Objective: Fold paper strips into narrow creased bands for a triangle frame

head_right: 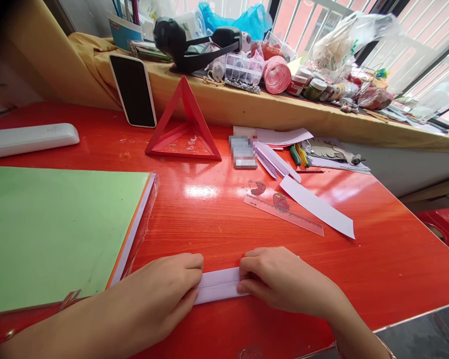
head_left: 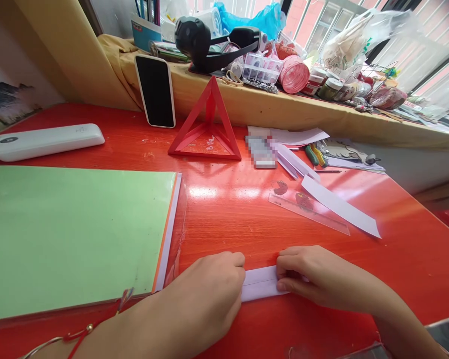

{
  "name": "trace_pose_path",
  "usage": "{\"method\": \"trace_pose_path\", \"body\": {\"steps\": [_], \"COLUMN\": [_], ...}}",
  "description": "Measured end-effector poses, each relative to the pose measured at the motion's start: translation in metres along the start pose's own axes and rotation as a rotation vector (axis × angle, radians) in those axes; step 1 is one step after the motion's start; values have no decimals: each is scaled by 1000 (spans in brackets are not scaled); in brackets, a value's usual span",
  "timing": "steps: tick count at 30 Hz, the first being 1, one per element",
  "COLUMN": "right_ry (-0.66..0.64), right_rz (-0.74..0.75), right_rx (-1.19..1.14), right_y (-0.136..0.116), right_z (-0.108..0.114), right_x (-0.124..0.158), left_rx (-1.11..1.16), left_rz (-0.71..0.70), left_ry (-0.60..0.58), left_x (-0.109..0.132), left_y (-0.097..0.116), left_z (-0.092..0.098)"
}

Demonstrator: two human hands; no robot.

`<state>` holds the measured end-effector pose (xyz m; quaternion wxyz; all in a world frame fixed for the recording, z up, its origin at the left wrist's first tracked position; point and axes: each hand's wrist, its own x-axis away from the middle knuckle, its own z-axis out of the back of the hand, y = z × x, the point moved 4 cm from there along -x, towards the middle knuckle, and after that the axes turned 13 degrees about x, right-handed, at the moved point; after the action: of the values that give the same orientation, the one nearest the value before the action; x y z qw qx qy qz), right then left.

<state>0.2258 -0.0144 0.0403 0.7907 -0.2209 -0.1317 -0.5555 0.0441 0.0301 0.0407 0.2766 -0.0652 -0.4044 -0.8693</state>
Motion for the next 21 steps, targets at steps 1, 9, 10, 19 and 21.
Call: {"method": "trace_pose_path", "body": {"steps": [1,9,10,19,21], "right_ry": [-8,-61,-66,-53,-68], "right_rz": [4,-32,-33,-54,-60], "right_rx": [5,96,106,117,99], "right_y": [0,-1,-1,-1,0], "right_z": [0,5,4,2,3], "right_x": [-1,-7,-7,-9,-11], "left_rx": [5,-99,-98,-80,-48], "left_rz": [-16,-52,-63,-53,-35], "left_ry": [9,-28,-28,-43,-44], "left_x": [-1,-5,-5,-10,-10], "left_y": [-1,-2,-1,-2,-4], "left_z": [-1,-8,-8,-6,-6]}}
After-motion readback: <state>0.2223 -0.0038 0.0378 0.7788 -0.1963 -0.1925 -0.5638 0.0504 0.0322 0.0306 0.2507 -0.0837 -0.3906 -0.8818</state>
